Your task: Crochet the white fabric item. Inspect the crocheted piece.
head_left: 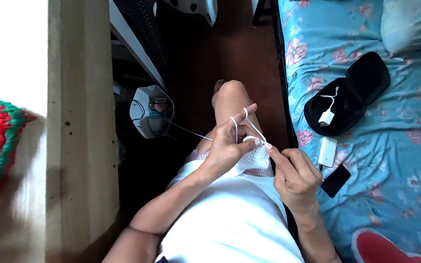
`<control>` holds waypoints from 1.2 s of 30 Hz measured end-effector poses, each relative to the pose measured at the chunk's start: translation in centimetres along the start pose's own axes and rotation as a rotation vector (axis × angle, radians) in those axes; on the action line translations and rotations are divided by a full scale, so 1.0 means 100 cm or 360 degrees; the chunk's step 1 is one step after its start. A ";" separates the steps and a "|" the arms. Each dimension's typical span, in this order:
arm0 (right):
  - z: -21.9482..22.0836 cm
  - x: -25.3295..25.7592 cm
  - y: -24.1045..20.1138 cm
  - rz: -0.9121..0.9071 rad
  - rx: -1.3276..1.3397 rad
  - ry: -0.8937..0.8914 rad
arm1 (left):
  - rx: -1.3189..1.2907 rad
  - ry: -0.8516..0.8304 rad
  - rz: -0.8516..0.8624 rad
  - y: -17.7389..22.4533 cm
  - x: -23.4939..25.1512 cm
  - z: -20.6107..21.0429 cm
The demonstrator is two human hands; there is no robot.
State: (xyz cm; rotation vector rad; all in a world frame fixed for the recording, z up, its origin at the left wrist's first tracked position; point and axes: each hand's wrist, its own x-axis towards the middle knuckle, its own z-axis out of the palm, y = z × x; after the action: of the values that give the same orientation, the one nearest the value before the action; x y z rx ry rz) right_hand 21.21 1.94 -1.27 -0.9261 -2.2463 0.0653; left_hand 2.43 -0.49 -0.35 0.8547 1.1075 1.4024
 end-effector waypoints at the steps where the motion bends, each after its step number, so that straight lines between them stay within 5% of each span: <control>1: 0.001 -0.001 0.000 -0.0005 0.0012 0.0003 | -0.0013 0.0004 -0.0020 0.000 0.000 0.000; 8: 0.004 -0.002 0.009 0.0190 0.0494 0.0007 | -0.0425 -0.0070 -0.0282 -0.004 0.004 -0.008; 12: 0.005 -0.003 0.011 0.0260 0.0644 -0.0002 | -0.0313 -0.0061 -0.0174 -0.006 0.002 -0.005; 17: 0.006 -0.002 0.005 0.0295 0.0586 0.0026 | 0.0158 -0.0002 0.0236 -0.014 -0.006 0.007; 21: 0.005 0.007 -0.014 0.0483 0.0439 0.0002 | 0.0997 0.0174 0.1190 -0.043 -0.011 0.022; 23: 0.002 0.014 -0.018 0.0701 0.0758 -0.0032 | 0.1083 0.0233 0.1366 -0.049 -0.013 0.026; 26: 0.003 0.018 -0.014 0.0778 0.1253 0.0026 | 0.0520 0.0189 0.1038 -0.042 -0.013 0.026; 30: 0.010 0.006 -0.002 0.0195 0.0723 0.0172 | -0.0184 0.0042 0.0160 -0.008 -0.012 0.012; 36: 0.005 0.007 0.010 -0.0067 0.0319 0.0167 | -0.0205 -0.0084 0.0060 0.005 -0.006 -0.003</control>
State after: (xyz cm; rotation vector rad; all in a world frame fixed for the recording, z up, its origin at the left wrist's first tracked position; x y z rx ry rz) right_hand 21.15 3.22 -1.49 -0.7575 -2.1171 0.2142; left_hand 2.04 -1.07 0.03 0.8189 0.9543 1.4578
